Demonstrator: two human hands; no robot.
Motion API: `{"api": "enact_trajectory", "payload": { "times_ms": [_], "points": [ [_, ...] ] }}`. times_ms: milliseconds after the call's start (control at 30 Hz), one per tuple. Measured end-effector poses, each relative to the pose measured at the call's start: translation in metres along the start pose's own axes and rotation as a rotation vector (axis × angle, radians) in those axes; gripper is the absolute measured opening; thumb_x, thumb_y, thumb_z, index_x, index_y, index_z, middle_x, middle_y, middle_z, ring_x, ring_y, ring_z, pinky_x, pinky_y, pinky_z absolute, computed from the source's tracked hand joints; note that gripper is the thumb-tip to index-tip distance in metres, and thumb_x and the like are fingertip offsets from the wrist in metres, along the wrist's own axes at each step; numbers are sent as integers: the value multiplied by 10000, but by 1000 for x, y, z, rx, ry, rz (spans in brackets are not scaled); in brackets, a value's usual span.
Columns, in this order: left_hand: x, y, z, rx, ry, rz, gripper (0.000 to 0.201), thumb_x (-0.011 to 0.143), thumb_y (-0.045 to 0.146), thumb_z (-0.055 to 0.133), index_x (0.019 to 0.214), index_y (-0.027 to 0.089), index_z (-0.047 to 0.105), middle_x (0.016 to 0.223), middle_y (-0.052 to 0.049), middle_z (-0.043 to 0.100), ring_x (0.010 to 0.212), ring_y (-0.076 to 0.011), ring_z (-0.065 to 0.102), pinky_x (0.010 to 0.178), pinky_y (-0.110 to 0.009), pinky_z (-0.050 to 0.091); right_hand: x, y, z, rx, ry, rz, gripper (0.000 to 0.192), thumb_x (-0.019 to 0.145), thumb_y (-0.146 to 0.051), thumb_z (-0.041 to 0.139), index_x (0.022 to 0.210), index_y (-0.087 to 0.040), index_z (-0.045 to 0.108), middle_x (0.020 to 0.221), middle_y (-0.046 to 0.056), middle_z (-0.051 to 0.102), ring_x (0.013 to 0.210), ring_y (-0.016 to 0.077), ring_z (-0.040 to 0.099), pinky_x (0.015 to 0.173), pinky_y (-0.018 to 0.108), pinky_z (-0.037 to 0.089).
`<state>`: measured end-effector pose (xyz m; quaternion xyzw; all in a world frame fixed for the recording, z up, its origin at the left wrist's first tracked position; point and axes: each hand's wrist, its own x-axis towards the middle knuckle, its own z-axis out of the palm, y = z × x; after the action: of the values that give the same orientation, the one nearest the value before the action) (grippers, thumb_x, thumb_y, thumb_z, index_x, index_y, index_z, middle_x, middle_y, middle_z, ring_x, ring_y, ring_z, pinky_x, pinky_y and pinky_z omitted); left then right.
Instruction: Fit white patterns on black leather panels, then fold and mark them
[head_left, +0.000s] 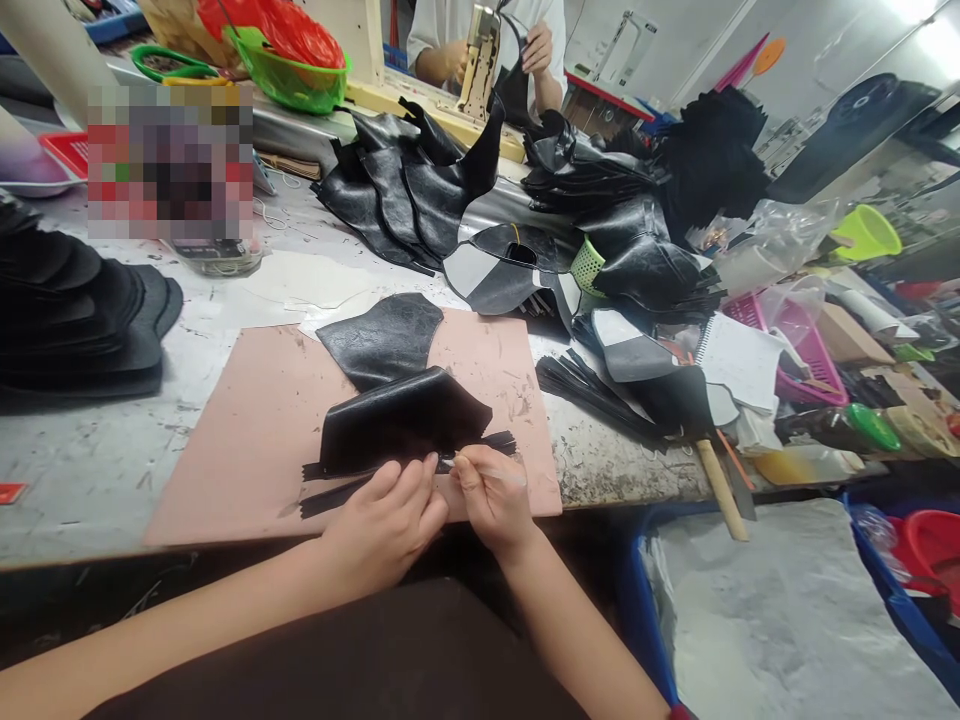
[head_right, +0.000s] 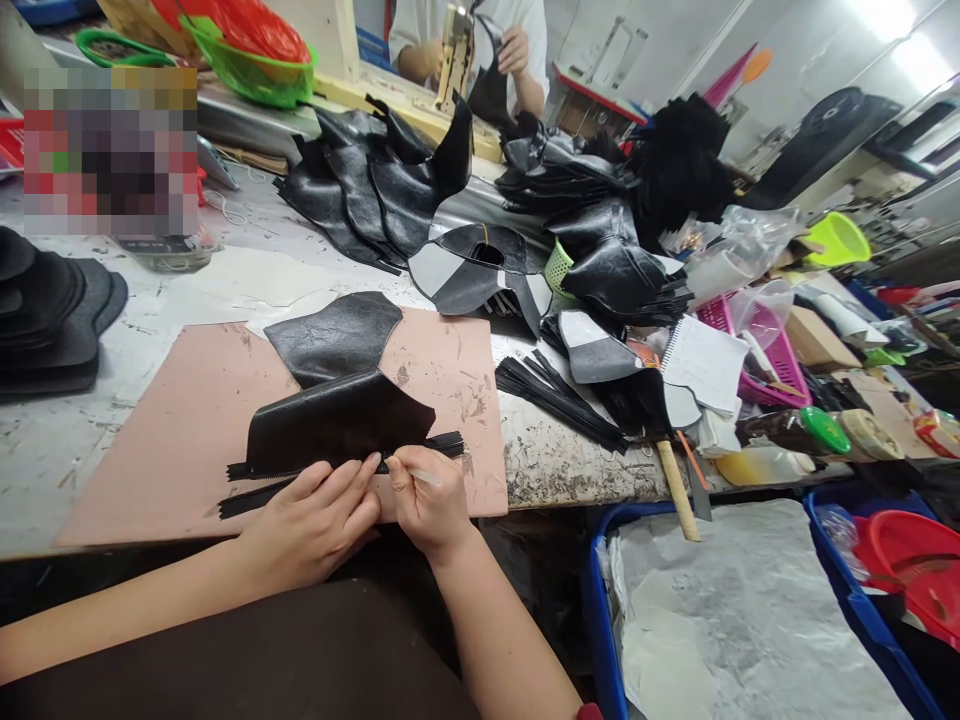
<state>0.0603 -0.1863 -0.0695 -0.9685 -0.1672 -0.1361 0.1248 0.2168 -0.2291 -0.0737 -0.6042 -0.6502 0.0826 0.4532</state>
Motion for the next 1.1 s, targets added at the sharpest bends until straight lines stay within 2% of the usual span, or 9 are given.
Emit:
{"api": "enact_trajectory", "payload": {
  "times_ms": [667, 967, 1100],
  "points": [
    [0, 1, -2, -17, -14, -8, 155, 834, 256, 444, 820, 163, 567, 1137, -120, 621, 911, -204, 561, 798, -335, 330, 0, -1, 0, -4, 0, -37, 197, 858, -155, 401, 705, -177, 524, 597, 22, 573, 551, 126, 550, 540, 243, 452],
    [1, 1, 1, -1, 66, 9, 153, 791, 270, 473, 780, 171, 589, 1083, -129, 645, 872, -210, 560, 773, -338, 331, -1, -1, 0, 23, -19, -10, 196, 856, -158, 407, 695, -176, 518, 592, 17, 565, 545, 121, 539, 541, 241, 447],
    [1, 1, 2, -4, 61, 5, 153, 789, 273, 475, 771, 179, 594, 1078, -127, 648, 870, -206, 557, 777, -333, 329, -1, 0, 0, 42, -6, -8, 187, 861, -162, 401, 728, -177, 531, 625, 25, 574, 568, 128, 545, 549, 254, 457]
  ]
}}
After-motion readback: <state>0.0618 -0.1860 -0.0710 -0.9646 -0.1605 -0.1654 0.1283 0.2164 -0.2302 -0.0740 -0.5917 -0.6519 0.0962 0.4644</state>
